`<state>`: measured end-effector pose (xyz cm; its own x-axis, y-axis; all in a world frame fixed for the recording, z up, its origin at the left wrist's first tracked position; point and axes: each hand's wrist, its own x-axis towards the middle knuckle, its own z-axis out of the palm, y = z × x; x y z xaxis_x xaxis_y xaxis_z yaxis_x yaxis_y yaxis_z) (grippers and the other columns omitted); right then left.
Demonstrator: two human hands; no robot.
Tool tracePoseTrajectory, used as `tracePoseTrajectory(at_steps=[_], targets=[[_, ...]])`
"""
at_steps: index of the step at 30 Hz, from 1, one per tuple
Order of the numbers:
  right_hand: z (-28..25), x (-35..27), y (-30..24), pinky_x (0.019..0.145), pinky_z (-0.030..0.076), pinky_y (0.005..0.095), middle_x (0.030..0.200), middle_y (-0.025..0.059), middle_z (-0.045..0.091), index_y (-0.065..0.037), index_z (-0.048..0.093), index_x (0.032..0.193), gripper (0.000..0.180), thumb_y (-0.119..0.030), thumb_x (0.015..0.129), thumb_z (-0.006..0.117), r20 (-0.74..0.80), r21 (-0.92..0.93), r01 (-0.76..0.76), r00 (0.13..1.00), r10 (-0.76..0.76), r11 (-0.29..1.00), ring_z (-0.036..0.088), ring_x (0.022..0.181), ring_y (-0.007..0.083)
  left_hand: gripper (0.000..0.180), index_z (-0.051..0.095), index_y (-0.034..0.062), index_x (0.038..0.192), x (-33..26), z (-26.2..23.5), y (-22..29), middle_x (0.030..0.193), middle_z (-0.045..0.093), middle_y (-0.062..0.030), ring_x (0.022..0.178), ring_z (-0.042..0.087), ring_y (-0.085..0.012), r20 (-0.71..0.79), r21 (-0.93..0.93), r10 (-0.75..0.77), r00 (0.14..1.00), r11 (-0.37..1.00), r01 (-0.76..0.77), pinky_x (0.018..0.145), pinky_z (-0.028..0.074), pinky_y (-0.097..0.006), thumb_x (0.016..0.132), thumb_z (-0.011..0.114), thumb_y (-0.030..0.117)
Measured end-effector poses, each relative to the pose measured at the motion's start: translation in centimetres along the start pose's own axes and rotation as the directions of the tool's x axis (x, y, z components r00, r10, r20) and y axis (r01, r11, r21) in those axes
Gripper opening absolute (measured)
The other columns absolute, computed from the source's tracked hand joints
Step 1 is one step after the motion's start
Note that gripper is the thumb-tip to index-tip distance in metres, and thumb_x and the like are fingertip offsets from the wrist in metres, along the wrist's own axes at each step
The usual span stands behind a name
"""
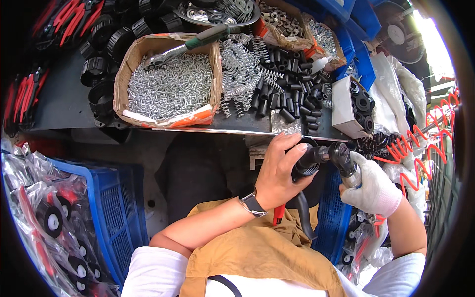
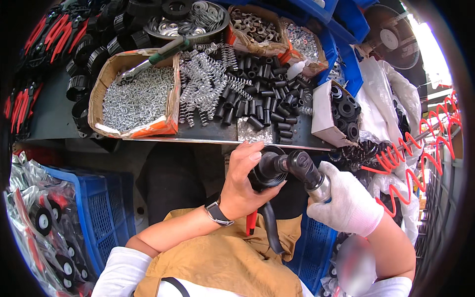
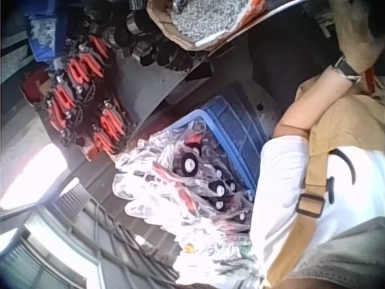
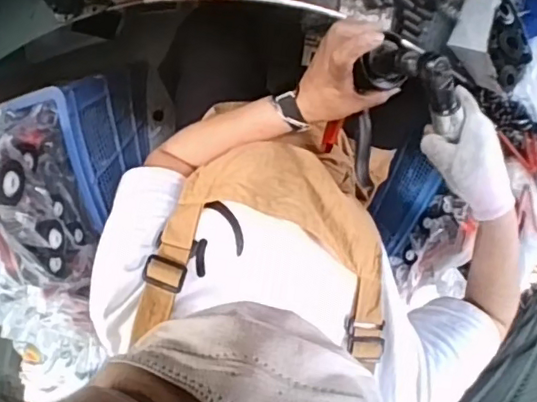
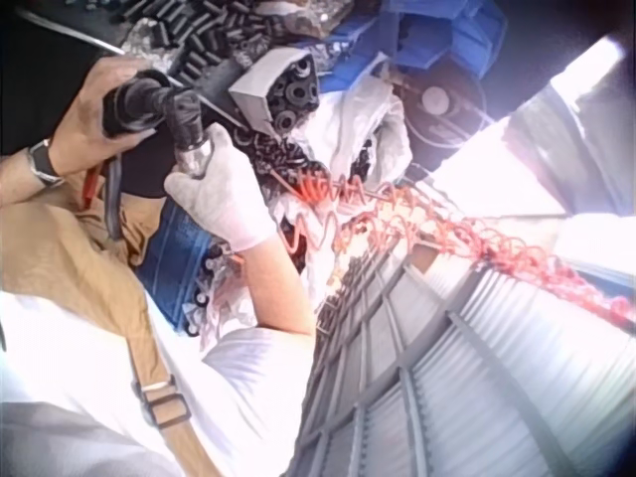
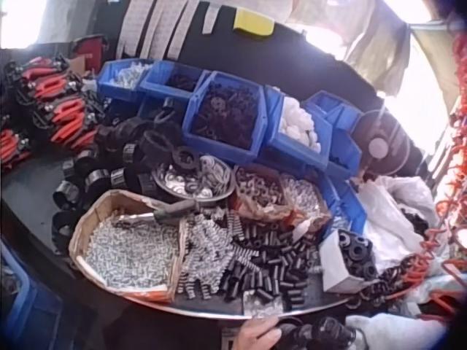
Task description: The person assembles plastic housings and metal springs with screws and washers into assembled units at a workbench. The person uses a grease dispenser and a pneumatic screwdriver to complete the assembly.
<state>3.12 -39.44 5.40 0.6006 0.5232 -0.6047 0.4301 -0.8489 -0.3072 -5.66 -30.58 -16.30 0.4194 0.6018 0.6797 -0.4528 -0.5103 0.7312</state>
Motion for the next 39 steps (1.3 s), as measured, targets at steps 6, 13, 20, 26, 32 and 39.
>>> tracePoseTrajectory(at_steps=[6, 13, 20, 26, 32, 39], targets=[[-0.1, 0.2, 0.2, 0.066, 0.051, 0.0335, 0.07, 0.0131, 0.062, 0.006, 0.053, 0.106, 0.045, -0.008, 0.068, 0.071, -0.024, -0.225, 0.086, 0.995, -0.094, 0.971, 0.063, 0.063, 0.0226, 0.1, 0.029, 0.0144, 0.139, -0.1, -0.1, 0.0, 0.131, 0.05, -0.0211, 0.116, 0.053, -0.0398, -0.024, 0.019, 0.009, 1.0, 1.0, -0.008, 0.105, 0.038, -0.058, 0.06, 0.089, 0.004], [0.0, 0.5, -0.1, 0.068, 0.051, 0.033, 0.071, 0.0111, 0.064, 0.008, 0.052, 0.107, 0.046, -0.008, 0.068, 0.071, 0.024, -0.132, 0.051, 0.999, -0.048, 0.99, 0.064, 0.067, 0.0185, 0.101, 0.029, 0.0145, 0.14, 0.0, 0.1, 0.0, 0.131, 0.05, -0.0212, 0.118, 0.052, -0.0396, -0.04, 0.011, 0.006, 0.999, 1.0, -0.005, 0.105, 0.038, -0.057, 0.059, 0.09, 0.003], [-0.3, 0.8, 0.1, 0.066, 0.051, 0.0332, 0.07, 0.011, 0.062, 0.006, 0.054, 0.105, 0.043, -0.008, 0.069, 0.072, 0.005, -0.196, 0.094, 0.995, -0.095, 0.976, 0.065, 0.066, 0.0187, 0.104, 0.029, 0.015, 0.14, -0.3, 0.3, -0.1, 0.135, 0.047, -0.0227, 0.121, 0.051, -0.0394, -0.06, 0.01, 0.033, 0.998, 0.999, -0.033, 0.106, 0.038, -0.055, 0.058, 0.092, 0.004], [-0.6, 1.2, -0.2, 0.066, 0.051, 0.0345, 0.07, 0.0146, 0.063, 0.004, 0.056, 0.102, 0.04, -0.01, 0.069, 0.074, 0.054, -0.156, 0.01, 0.999, -0.002, 0.988, 0.067, 0.067, 0.0259, 0.107, 0.027, 0.0179, 0.142, -0.5, 0.2, -0.2, 0.139, 0.043, -0.0257, 0.125, 0.049, -0.0413, -0.055, -0.064, 0.005, 0.999, 0.998, -0.008, 0.102, 0.044, -0.05, 0.06, 0.094, 0.01], [0.1, 1.0, 1.2, 0.066, 0.052, 0.0341, 0.071, 0.0156, 0.063, 0.003, 0.057, 0.1, 0.038, -0.01, 0.069, 0.073, -0.018, -0.123, 0.104, 0.994, -0.107, 0.987, 0.068, 0.067, 0.0271, 0.11, 0.024, 0.0232, 0.144, -0.7, 0.7, -0.1, 0.145, 0.031, -0.0284, 0.13, 0.044, -0.0467, -0.059, -0.094, -0.016, 0.998, 0.995, 0.011, 0.105, 0.043, -0.054, 0.061, 0.094, 0.012], [-0.5, 1.3, -0.6, 0.065, 0.052, 0.0398, 0.069, 0.0189, 0.063, 0.001, 0.056, 0.098, 0.036, -0.011, 0.068, 0.072, 0.017, -0.279, 0.124, 0.992, -0.124, 0.952, 0.067, 0.071, 0.0393, 0.11, 0.023, 0.0219, 0.144, -0.4, 0.8, -0.1, 0.141, 0.037, -0.0282, 0.127, 0.048, -0.0445, -0.082, -0.055, 0.001, 0.997, 0.998, -0.006, 0.101, 0.046, -0.053, 0.061, 0.094, 0.011]])
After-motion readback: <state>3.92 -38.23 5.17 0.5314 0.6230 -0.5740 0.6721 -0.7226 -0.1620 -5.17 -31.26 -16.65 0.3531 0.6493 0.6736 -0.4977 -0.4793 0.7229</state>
